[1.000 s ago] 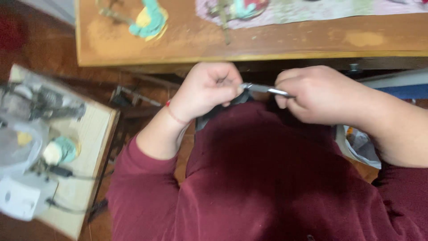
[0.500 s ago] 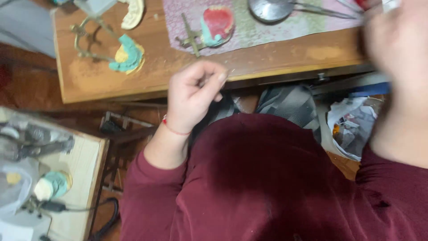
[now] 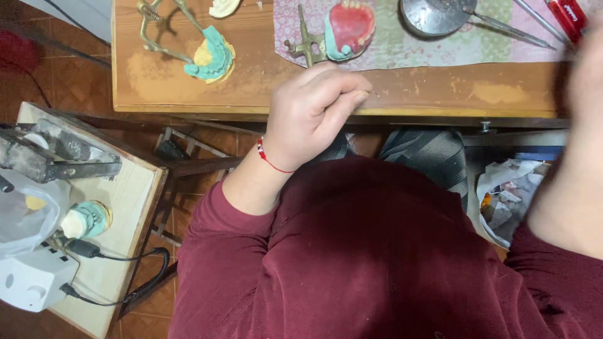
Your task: The person retrieves a wire from a drawer and cuts it with pliers. They then use a metal tool to scrape and shape a red dental mold held in a metal stand on the workbench.
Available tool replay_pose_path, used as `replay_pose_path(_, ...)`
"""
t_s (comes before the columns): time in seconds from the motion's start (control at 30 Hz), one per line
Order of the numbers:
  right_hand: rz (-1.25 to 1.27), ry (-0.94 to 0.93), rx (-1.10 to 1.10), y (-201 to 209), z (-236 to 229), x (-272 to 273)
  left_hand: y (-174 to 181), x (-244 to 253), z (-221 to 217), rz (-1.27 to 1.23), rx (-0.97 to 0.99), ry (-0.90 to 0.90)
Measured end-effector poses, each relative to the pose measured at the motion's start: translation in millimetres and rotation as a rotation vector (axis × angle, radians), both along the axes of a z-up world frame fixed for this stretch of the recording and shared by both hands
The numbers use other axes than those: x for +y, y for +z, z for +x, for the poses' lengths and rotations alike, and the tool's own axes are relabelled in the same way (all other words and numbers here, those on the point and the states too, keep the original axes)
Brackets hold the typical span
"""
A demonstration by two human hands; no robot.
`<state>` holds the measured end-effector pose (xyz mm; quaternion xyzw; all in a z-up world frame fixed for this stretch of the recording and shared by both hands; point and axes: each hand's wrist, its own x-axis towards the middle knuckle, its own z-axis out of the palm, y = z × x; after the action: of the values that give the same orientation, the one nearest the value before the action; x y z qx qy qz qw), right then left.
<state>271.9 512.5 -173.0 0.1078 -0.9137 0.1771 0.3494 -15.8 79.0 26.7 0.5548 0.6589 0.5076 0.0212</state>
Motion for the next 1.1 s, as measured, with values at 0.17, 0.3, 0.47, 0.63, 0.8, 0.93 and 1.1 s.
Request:
replay_pose_path(0.17,-0.001,0.165,0.085,210.6,-130.4,-210.0,2.6,9.4,2.4,-0.027,-0.058,-0.232)
replay_pose_path(0.3,-0.178,0.397,0.057,218.3,-149.1,-236.3,4.7,6.2,2.5,-0.103,-0.172,-0.355)
replay_pose_path(0.47,-0.320,0.396,0.064,198.6,-151.4,-253.1,-18.4,-8.6,1.7,-0.119,-0.155,-0.302)
replay_pose_path(0.63,-0.133,0.189,0.032,176.4,-150.9,-258.1,-24.2,-19.9,8.2,-0.185,-0.431,-0.128)
replay_pose_path(0.8,0.056,0.251,-0.025,179.1,-154.0,-265.9,-37.8,-23.1,11.5,-0.170,-0.417,-0.009)
replay_pose_path(0.93,0.248,0.262,-0.005,184.5,-159.3,-268.0,-37.0,-23.4,7.8,-0.193,-0.280,0.054)
replay_pose_path(1.1,0.140,0.265,-0.105,190.5,-161.6,-263.4,-27.2,-23.9,3.3,-0.167,-0.085,0.004)
